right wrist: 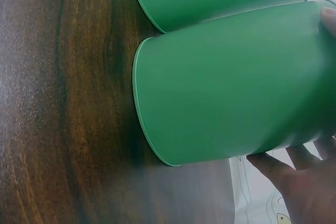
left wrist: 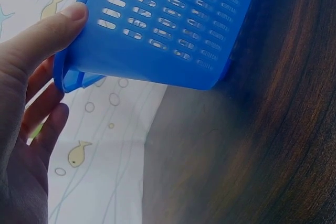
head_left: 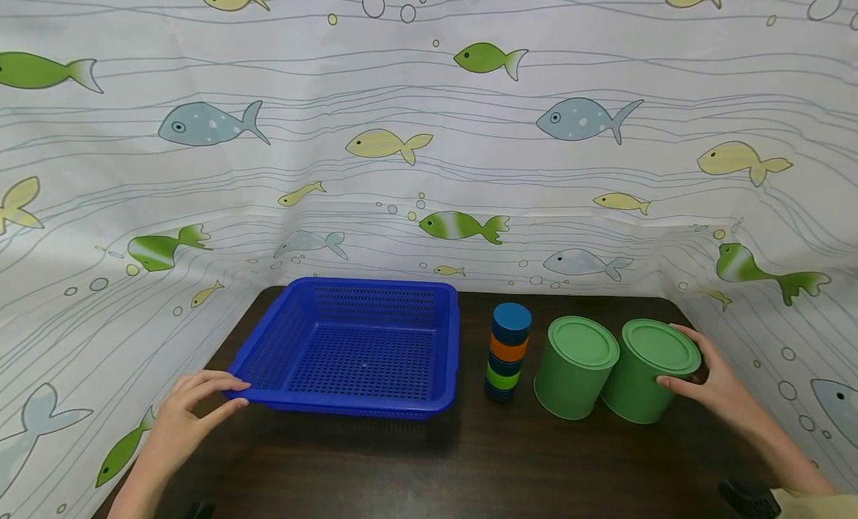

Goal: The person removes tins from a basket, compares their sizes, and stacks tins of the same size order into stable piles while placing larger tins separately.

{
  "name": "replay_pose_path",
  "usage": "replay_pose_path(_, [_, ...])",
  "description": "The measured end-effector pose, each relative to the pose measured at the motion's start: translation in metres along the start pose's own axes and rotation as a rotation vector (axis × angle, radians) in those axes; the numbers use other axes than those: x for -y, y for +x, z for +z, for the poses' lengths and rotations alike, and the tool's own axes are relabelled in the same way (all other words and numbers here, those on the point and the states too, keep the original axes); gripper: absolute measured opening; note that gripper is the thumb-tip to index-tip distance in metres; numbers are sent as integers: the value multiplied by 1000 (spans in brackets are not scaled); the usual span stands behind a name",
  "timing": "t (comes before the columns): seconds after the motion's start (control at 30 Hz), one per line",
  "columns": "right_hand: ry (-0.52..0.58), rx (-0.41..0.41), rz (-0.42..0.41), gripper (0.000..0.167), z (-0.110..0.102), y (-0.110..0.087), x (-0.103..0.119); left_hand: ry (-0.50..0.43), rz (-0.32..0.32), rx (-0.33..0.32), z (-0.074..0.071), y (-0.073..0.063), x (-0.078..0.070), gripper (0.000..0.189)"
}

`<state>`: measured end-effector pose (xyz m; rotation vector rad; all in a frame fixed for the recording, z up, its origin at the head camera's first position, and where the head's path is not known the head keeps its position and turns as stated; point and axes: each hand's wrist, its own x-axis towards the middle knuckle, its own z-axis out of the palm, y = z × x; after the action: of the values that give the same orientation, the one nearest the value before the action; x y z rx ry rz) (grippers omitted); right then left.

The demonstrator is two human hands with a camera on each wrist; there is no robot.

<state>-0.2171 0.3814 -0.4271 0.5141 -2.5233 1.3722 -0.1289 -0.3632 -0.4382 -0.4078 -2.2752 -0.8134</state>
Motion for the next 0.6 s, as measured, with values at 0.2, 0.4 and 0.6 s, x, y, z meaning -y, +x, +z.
replay_pose_path(0.2, [-4,-5,-2,88,-1,0,0,4,-5,4,1,1,1,41])
replay_pose_path(0.4, [-7,-7,-12,89,-1,-2,0,0,-9,5,1,1,1,40])
replay_pose_path(0.6, [2,-1,-11,92,0,-2,1,11,-5,25,-2,2,0,40])
